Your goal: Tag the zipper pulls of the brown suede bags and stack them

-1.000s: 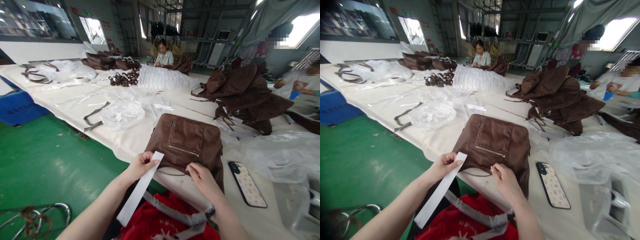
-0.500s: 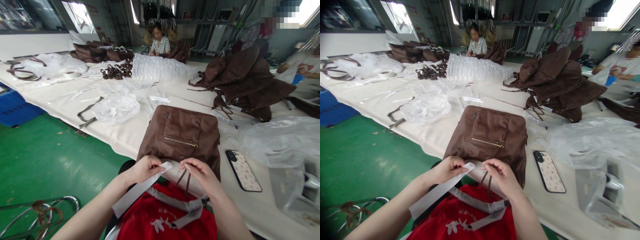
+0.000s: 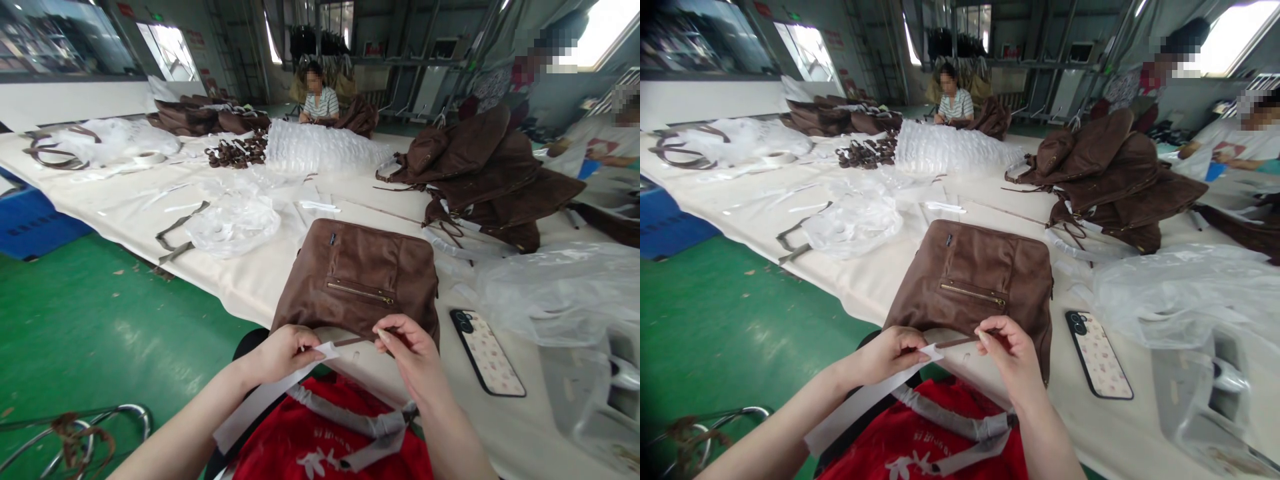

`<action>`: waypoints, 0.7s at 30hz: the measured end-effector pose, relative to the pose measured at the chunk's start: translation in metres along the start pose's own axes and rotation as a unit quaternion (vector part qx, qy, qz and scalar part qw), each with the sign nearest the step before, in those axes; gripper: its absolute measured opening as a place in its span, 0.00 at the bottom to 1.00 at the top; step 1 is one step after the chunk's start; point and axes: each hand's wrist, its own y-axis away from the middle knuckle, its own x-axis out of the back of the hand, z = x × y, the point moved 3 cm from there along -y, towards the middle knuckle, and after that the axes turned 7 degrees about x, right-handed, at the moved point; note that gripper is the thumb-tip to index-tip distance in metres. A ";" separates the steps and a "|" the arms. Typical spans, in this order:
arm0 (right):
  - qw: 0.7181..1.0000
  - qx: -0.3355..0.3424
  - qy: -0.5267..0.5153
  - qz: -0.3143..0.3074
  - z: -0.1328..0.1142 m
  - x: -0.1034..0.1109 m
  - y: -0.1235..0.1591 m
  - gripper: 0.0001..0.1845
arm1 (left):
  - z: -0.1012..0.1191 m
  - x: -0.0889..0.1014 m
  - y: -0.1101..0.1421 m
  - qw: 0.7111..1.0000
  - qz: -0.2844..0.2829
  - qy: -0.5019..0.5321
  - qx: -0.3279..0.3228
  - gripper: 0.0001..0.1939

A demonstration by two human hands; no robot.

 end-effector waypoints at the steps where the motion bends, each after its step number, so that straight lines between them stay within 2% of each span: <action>1: 1.000 -0.001 -0.003 0.002 0.000 0.000 0.000 0.12 | -0.001 0.000 0.000 1.000 0.000 0.002 0.000 0.20; 7: 1.000 -0.009 0.000 0.004 0.007 0.002 0.001 0.12 | -0.001 0.000 0.001 1.000 -0.006 0.007 0.003 0.18; 13: 0.996 -0.016 0.089 -0.019 0.007 -0.001 0.001 0.12 | 0.010 0.003 0.000 1.000 -0.002 0.014 -0.011 0.15; 18: 0.985 -0.014 0.148 -0.087 0.005 -0.019 0.001 0.13 | 0.018 -0.001 -0.013 1.000 0.002 0.011 -0.017 0.16; 21: 0.969 0.024 0.203 -0.137 0.003 -0.028 0.002 0.16 | 0.022 -0.004 -0.022 0.999 0.040 0.026 -0.019 0.18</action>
